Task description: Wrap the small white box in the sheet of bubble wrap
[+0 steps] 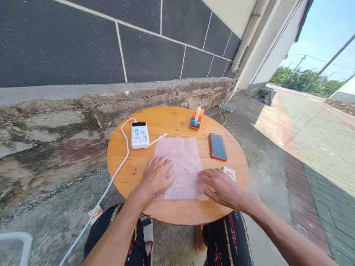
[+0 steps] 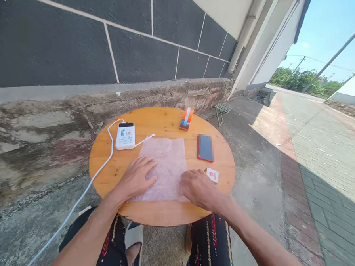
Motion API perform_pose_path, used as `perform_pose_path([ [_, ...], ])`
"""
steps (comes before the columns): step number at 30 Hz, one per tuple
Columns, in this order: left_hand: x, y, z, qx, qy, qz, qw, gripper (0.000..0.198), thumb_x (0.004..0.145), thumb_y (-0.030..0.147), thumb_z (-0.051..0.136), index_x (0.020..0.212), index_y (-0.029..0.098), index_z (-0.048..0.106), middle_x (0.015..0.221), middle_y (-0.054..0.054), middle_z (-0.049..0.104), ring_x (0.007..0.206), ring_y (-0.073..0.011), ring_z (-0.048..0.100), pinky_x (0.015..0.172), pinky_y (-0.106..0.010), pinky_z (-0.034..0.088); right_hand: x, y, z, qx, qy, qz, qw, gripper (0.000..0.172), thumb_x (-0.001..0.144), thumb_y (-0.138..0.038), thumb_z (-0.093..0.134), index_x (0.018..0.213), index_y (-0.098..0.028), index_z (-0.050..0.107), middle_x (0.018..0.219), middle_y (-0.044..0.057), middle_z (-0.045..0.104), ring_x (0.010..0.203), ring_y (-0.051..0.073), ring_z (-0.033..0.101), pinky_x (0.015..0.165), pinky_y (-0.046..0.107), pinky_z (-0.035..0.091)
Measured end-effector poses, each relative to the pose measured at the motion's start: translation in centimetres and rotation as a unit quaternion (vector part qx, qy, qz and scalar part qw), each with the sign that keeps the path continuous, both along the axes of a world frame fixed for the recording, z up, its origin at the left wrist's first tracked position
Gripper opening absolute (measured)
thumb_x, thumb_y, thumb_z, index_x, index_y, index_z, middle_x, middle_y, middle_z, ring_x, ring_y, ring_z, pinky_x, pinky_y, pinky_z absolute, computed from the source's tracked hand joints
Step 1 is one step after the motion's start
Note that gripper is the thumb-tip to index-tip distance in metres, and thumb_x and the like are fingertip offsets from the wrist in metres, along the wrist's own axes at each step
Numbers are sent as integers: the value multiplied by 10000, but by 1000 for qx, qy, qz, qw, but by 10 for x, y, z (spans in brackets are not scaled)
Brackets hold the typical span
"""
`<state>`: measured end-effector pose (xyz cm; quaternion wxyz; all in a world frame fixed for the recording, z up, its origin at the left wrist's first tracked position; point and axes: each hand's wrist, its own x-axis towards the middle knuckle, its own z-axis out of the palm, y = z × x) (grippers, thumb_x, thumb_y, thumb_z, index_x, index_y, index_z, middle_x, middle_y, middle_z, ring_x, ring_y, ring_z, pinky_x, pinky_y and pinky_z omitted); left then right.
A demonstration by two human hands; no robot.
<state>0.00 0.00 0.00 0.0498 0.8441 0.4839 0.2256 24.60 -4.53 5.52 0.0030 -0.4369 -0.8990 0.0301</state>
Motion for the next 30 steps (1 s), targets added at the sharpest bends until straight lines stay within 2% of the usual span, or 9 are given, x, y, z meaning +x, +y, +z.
perform_pose_path([
  [3,3,0,0,-2,12,1,1000,396,753,303,591,1137,203,598,1263,-97,557,1187,-281,474,1045,-463,344,-22,14,1,38,39,-11,998,268,922,-215,436,1108,-176,626,1258,119,569,1140,246,526,952,407,408],
  [8,6,3,-4,-10,21,0,1000,423,774,321,560,1180,209,596,1306,-105,535,1222,-287,458,1062,-469,336,-51,46,-25,58,76,15,995,411,886,-233,515,1288,-150,488,1372,137,465,1242,250,441,1024,411,369],
  [12,4,3,-6,-5,8,-5,1000,414,771,319,565,1167,204,605,1312,-100,533,1228,-284,451,1074,-466,331,-26,37,-38,60,69,-23,996,340,895,-279,517,1216,-166,522,1298,133,510,1218,257,454,1002,421,384],
  [16,5,2,-5,-2,6,-7,1000,393,766,317,571,1139,201,616,1305,-103,534,1224,-285,449,1068,-466,334,-8,22,-24,56,25,-88,994,196,904,-228,471,1034,-147,593,1136,140,588,1059,265,546,907,408,437],
  [19,7,2,-3,-7,14,0,1000,410,760,313,571,1152,198,610,1295,-109,537,1218,-289,452,1060,-471,337,-28,27,-15,75,40,-51,995,215,908,-169,427,1049,-153,588,1144,126,592,1053,244,545,917,384,424],
  [21,9,2,-1,-11,19,2,1000,417,772,310,553,1175,214,596,1287,-97,542,1207,-280,461,1051,-464,347,-46,38,-16,82,68,9,994,265,920,-196,432,1159,-171,542,1218,109,562,1124,227,506,953,369,399],
  [23,9,2,-1,-14,18,4,1000,429,773,302,547,1194,227,585,1293,-86,539,1203,-273,465,1051,-456,349,-58,54,-21,86,64,25,994,293,931,-258,443,1205,-179,511,1242,109,541,1158,229,476,965,378,383],
  [27,7,2,-2,-18,17,8,1000,440,749,318,581,1176,210,602,1313,-94,527,1217,-285,453,1059,-456,341,-52,84,-28,74,1,-88,993,280,921,-336,472,1138,-171,535,1193,129,552,1119,256,495,917,399,393],
  [30,5,2,-4,-17,13,6,1000,426,756,344,584,1158,206,611,1306,-97,533,1217,-286,453,1057,-458,342,-36,89,-22,51,-15,-122,991,265,921,-331,459,1109,-174,560,1166,120,584,1082,256,534,892,392,395],
])
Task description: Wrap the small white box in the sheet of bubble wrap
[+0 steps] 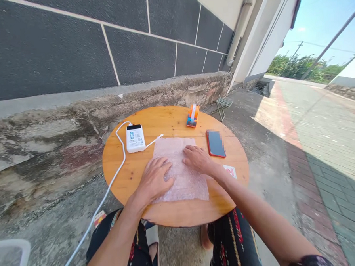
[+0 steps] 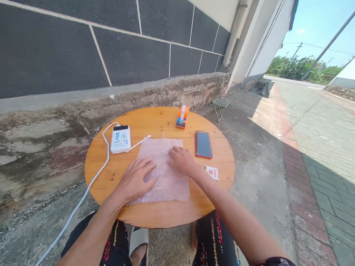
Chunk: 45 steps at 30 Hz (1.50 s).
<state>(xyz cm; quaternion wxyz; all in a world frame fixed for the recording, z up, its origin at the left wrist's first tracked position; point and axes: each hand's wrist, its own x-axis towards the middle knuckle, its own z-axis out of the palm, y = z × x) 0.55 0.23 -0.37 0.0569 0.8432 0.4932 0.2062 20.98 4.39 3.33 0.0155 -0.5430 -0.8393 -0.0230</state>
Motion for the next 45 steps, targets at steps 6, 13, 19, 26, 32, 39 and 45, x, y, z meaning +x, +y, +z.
perform_pose_path([
  [6,-3,0,-2,11,-11,-12,1000,392,769,348,575,1134,209,617,1293,-96,539,1221,-280,447,1065,-456,325,50,-48,16,57,59,7,997,342,901,-267,447,1211,-165,549,1273,116,570,1167,251,504,978,417,341],
  [13,-5,0,-3,12,-15,-14,1000,383,755,336,576,1115,211,621,1295,-95,536,1213,-279,456,1062,-457,329,122,-91,-1,-7,52,-102,993,561,778,-231,537,1329,-161,459,1252,134,594,1092,275,584,894,419,446],
  [19,1,0,-1,15,-27,-10,999,453,731,328,586,1167,204,579,1276,-93,559,1193,-276,480,1055,-452,339,87,-89,24,21,187,-69,980,519,788,-281,579,1291,-190,491,1135,91,658,1002,245,629,840,361,488],
  [26,2,-2,-1,-1,-58,-1,998,706,731,321,590,1381,180,352,1350,-121,500,1251,-286,440,1058,-447,326,1,-48,26,7,196,72,978,545,767,-226,623,1291,-165,490,1181,103,623,1049,229,591,883,342,443],
  [32,-5,-3,-2,-16,-84,-26,996,774,706,284,594,1413,203,290,1394,-112,458,1300,-278,396,1090,-448,280,-21,-26,8,-53,89,91,991,601,751,-219,623,1328,-208,458,1157,92,638,1033,252,599,886,378,399],
  [39,-6,-2,-1,-9,-84,-32,996,769,685,272,607,1395,196,320,1378,-111,476,1278,-264,415,1097,-422,282,-21,-28,6,-44,104,94,989,561,769,-219,604,1313,-188,467,1179,96,623,1040,241,591,890,342,406],
  [45,-5,-4,0,-8,-103,-36,994,719,697,275,613,1370,219,366,1366,-92,493,1270,-261,427,1084,-430,305,-20,-31,10,-36,112,98,988,567,789,-236,602,1330,-167,448,1185,113,602,1088,253,557,910,375,415],
])
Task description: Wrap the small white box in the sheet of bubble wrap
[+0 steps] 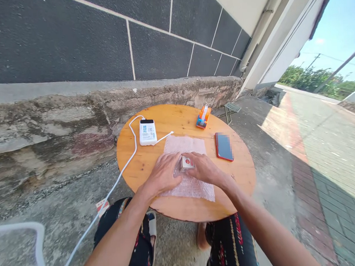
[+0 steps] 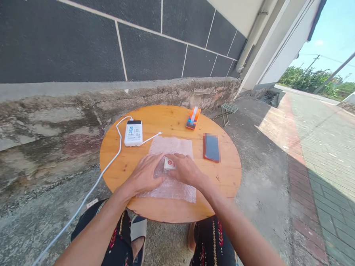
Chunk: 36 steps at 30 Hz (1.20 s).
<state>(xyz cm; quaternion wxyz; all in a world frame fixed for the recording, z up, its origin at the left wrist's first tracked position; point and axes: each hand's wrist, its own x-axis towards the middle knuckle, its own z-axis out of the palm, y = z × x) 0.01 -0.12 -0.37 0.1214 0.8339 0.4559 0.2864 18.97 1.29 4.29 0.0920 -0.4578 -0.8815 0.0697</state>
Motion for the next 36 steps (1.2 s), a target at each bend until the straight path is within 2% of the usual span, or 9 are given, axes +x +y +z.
perform_pose_path([
  [3,-2,-1,3,0,-44,22,999,649,746,299,592,1356,183,401,1372,-99,492,1272,-250,430,1080,-413,329,10,-22,7,39,58,-6,998,478,838,-285,579,1293,-184,477,1232,110,571,1149,248,513,958,393,387],
  [6,-5,-2,9,6,-89,51,995,546,781,249,546,1312,155,461,1341,-92,528,1251,-233,455,1077,-393,349,22,-59,10,48,94,6,994,322,867,-303,561,1177,-218,558,1198,81,585,1114,225,521,957,373,376],
  [11,-8,-1,16,3,-127,53,990,384,782,178,511,1157,158,593,1197,-67,631,1149,-214,541,1034,-370,408,23,-103,-12,50,30,27,998,285,830,-270,596,1104,-195,571,1211,99,562,1016,250,521,894,415,363],
  [14,-4,-1,14,-5,-143,28,989,351,768,153,515,1102,163,621,1159,-60,647,1121,-204,560,1022,-354,423,17,-103,-31,98,16,13,995,141,873,-147,491,971,-166,590,1084,105,614,914,227,533,828,393,367],
  [17,0,-3,13,-11,-151,-10,988,427,761,130,516,1182,152,582,1255,-73,593,1194,-202,515,1066,-348,384,14,-96,-39,138,42,5,989,183,886,-76,424,874,-168,582,935,79,643,836,202,537,795,374,355],
  [22,4,-5,16,-34,-150,-68,986,504,824,194,520,1324,158,474,1392,-82,483,1299,-211,416,1110,-353,320,16,-91,-25,138,80,-13,987,158,888,-92,440,897,-175,575,933,65,644,824,194,540,786,359,342],
  [27,4,-7,26,-61,-152,-100,981,376,919,334,437,1241,180,557,1254,-81,595,1184,-213,513,1032,-357,380,17,-92,-9,116,113,-12,987,161,922,-129,415,876,-178,561,880,55,643,806,183,548,781,336,343],
  [33,-5,-12,33,-89,-147,-163,972,432,972,394,285,1136,207,638,1192,-56,643,1158,-216,538,1026,-354,364,18,-83,3,95,116,-56,987,142,927,-161,432,855,-181,553,875,37,644,799,172,561,764,315,338],
  [36,-13,-14,36,-103,-158,-163,968,411,945,432,355,1148,214,637,1220,-55,632,1184,-224,524,1032,-350,362,17,-74,6,70,104,-93,988,152,926,-171,435,831,-183,553,852,23,646,787,167,571,748,303,341],
])
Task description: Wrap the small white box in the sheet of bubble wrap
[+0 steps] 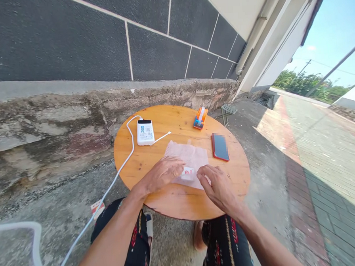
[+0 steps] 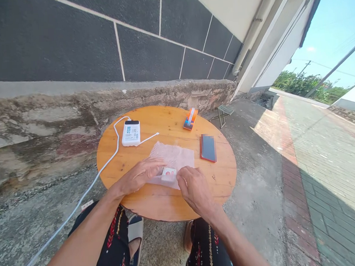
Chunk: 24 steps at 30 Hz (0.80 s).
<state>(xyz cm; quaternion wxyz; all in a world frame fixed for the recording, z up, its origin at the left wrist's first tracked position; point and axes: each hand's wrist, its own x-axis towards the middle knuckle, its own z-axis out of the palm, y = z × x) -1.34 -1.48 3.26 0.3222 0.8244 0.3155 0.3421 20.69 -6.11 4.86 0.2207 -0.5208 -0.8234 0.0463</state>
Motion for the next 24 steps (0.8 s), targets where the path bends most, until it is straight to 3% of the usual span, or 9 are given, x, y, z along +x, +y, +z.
perform_pose_path([
  [4,-5,-3,3,-2,13,2,1000,429,788,441,619,1149,208,628,1232,-64,617,1156,-237,540,999,-348,401,-2,10,0,-24,-4,-13,1000,167,929,-192,427,824,-182,557,846,26,644,795,168,582,751,298,353],
  [7,2,-5,-2,40,43,67,996,385,699,328,711,1060,205,652,1146,-55,651,1087,-230,569,972,-352,411,-3,15,-2,-31,4,-12,999,169,917,-185,430,805,-178,555,823,27,636,773,165,580,723,288,364],
  [13,22,-6,-13,46,32,163,985,111,768,290,649,828,197,644,934,-28,680,902,-187,604,835,-311,441,0,23,-10,-56,68,3,996,123,883,-176,465,842,-179,581,867,33,642,780,162,579,661,261,385],
  [17,29,-5,-13,29,33,191,981,27,763,214,617,756,191,628,808,-9,669,802,-169,598,748,-283,433,3,28,-12,-92,147,23,985,115,865,-195,495,827,-190,603,978,34,664,814,148,593,648,242,403],
  [24,32,-6,-9,-36,7,203,979,89,743,159,551,687,186,615,789,1,687,719,-141,596,644,-242,418,7,37,-18,-140,206,-1,969,103,811,-214,556,788,-186,653,789,11,692,731,147,603,646,249,420],
])
